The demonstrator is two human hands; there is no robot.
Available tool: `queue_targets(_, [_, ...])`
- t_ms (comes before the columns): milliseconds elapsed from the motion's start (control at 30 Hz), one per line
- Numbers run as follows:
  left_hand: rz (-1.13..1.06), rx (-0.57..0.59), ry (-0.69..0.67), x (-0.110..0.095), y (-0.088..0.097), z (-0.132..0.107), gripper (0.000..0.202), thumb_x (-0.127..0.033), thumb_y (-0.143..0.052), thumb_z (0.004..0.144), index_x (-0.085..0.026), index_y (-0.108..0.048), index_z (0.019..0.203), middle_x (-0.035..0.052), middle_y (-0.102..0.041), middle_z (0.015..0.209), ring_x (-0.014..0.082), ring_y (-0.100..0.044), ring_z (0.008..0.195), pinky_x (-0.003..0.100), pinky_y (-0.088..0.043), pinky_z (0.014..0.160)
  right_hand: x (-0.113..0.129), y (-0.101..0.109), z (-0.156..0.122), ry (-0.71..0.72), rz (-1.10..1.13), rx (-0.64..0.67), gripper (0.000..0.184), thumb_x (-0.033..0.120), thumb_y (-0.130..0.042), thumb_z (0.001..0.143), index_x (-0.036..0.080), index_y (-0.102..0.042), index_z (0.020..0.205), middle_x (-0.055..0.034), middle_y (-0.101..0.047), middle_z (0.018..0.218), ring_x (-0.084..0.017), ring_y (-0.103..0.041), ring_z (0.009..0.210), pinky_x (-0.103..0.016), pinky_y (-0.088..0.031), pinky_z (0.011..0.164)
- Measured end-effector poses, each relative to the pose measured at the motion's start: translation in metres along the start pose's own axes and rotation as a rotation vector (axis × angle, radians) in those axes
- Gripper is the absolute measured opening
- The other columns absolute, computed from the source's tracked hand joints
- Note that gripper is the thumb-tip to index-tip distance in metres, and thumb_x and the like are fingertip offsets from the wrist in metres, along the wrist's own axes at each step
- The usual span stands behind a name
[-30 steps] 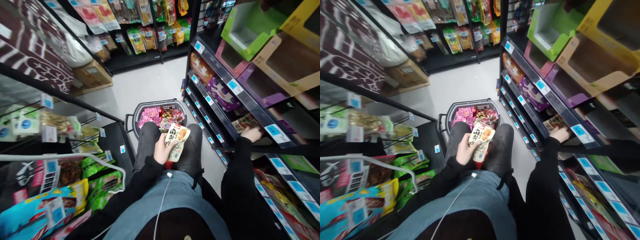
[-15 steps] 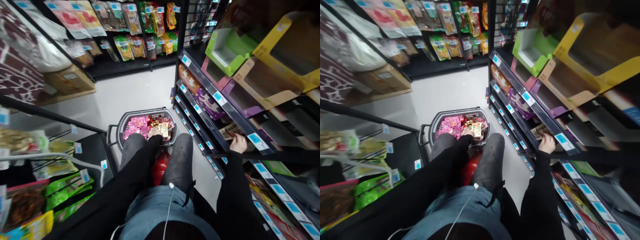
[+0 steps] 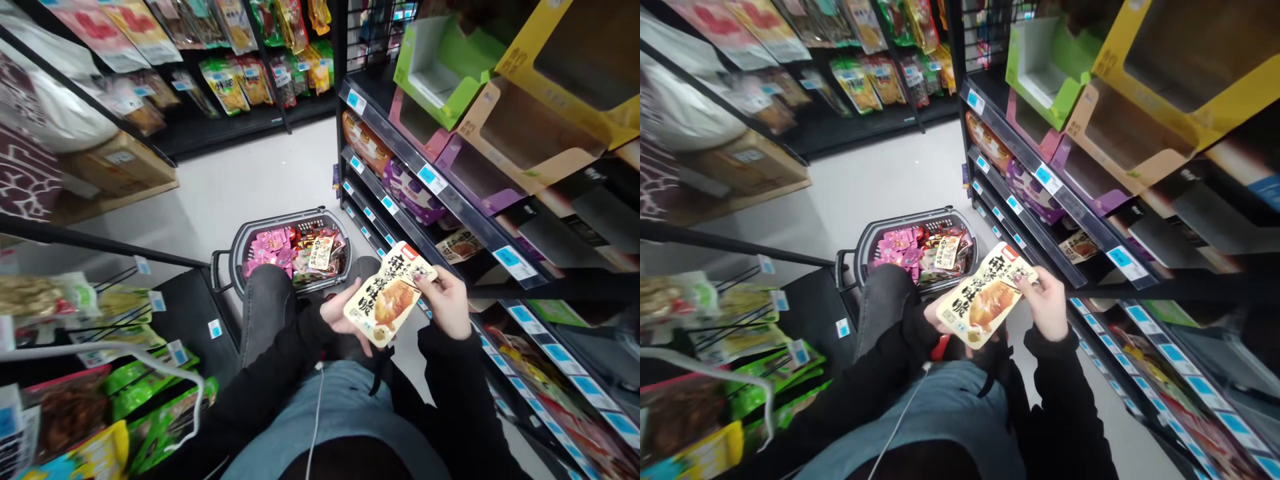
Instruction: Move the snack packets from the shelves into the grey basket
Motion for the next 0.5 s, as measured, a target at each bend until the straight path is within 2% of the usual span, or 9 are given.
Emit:
queue_targets(67, [-0.156,0.168,-0.008,0.009,-0.027,0.000,0.089,-0.076,-0.052,0.071,-0.006,-0.056,0.125,0.0218,-0.063,0.113,0.0350,-0.065,0.099,0.049,-0.054,0.078,0.011,-0.022,-0.004,-0.001,-0.006,0.084,0.031,0.044,-0.078,0.068,0.017,-0.064,0.074,0.0000,-0.065,0.066,-0.014,-0.059,0.056,-0.025,-0.050,0.051])
queue_targets(133, [-0.246,0.214,-0.119,0.007,-0.034,0.001,0.080,-0.066,-0.055,0.074,-0.002,-0.058,0.123,0.0194,-0.066,0.103,0.0323,-0.066,0.095,0.050,-0.054,0.082,0.018,-0.040,-0.007,0.006,-0.013,0.158,0.031,0.045,-0.077,0.070,0.017,-0.064,0.073,0.0006,-0.064,0.063,-0.014,-0.058,0.053,-0.024,-0.049,0.049])
queue_targets(200, [-0.298,0.174,-0.228,0.004,-0.030,0.001,0.060,-0.051,-0.059,0.078,-0.004,-0.062,0.114,0.0126,-0.065,0.083,0.0246,-0.067,0.078,0.040,-0.058,0.071,0.024,-0.053,-0.010,0.040,-0.010,0.211,0.030,0.045,-0.075,0.073,0.018,-0.064,0.074,0.0008,-0.064,0.063,-0.014,-0.058,0.054,-0.024,-0.050,0.049])
queue_targets(267, [-0.316,0.123,-0.266,0.005,-0.028,0.000,0.036,-0.040,-0.064,0.079,-0.009,-0.063,0.096,0.0047,-0.057,0.064,0.0144,-0.060,0.055,0.023,-0.051,0.048,0.030,-0.064,-0.014,0.095,0.013,0.274,0.027,0.043,-0.073,0.076,0.018,-0.063,0.074,0.0009,-0.063,0.064,-0.013,-0.059,0.056,-0.024,-0.051,0.052])
queue_targets(300, [-0.295,0.084,-0.288,0.003,-0.029,-0.001,0.030,-0.037,-0.069,0.076,-0.011,-0.061,0.088,0.0017,-0.054,0.059,0.0105,-0.054,0.046,0.017,-0.043,0.040,0.032,-0.069,-0.017,0.125,0.031,0.316,0.026,0.042,-0.072,0.077,0.018,-0.063,0.074,0.0007,-0.063,0.066,-0.013,-0.060,0.057,-0.025,-0.052,0.054])
queue_targets(367, [-0.187,-0.044,-0.359,-0.004,-0.029,-0.009,0.040,-0.034,-0.082,0.063,-0.012,-0.055,0.082,-0.0003,-0.055,0.059,0.0071,-0.051,0.043,0.013,-0.037,0.037,0.033,-0.076,-0.021,0.183,0.058,0.400,0.023,0.041,-0.071,0.079,0.018,-0.064,0.078,-0.0011,-0.065,0.073,-0.015,-0.064,0.065,-0.027,-0.055,0.062])
queue_targets(433, [-0.014,-0.266,-0.463,-0.020,-0.023,-0.025,0.057,-0.034,-0.090,0.049,-0.012,-0.052,0.085,0.0022,-0.063,0.069,0.0102,-0.060,0.052,0.016,-0.047,0.046,0.025,-0.069,-0.016,0.227,0.014,0.428,0.025,0.040,-0.070,0.080,0.020,-0.066,0.095,-0.0048,-0.069,0.091,-0.018,-0.068,0.083,-0.031,-0.056,0.075])
queue_targets(500, [0.216,-0.549,-0.561,-0.042,-0.005,-0.049,0.061,-0.034,-0.091,0.047,-0.012,-0.050,0.086,0.0040,-0.067,0.076,0.0142,-0.065,0.062,0.022,-0.055,0.057,0.003,-0.045,0.003,0.248,-0.169,0.387,0.040,0.038,-0.068,0.080,0.022,-0.061,0.115,-0.0086,-0.066,0.112,-0.021,-0.066,0.100,-0.036,-0.054,0.086])
Point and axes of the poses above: each hand's wrist, its own z-axis towards the middle knuckle, its own y-axis out of the back of the hand, x = y × z, the point moved 10 cm from there along z, towards the middle knuckle
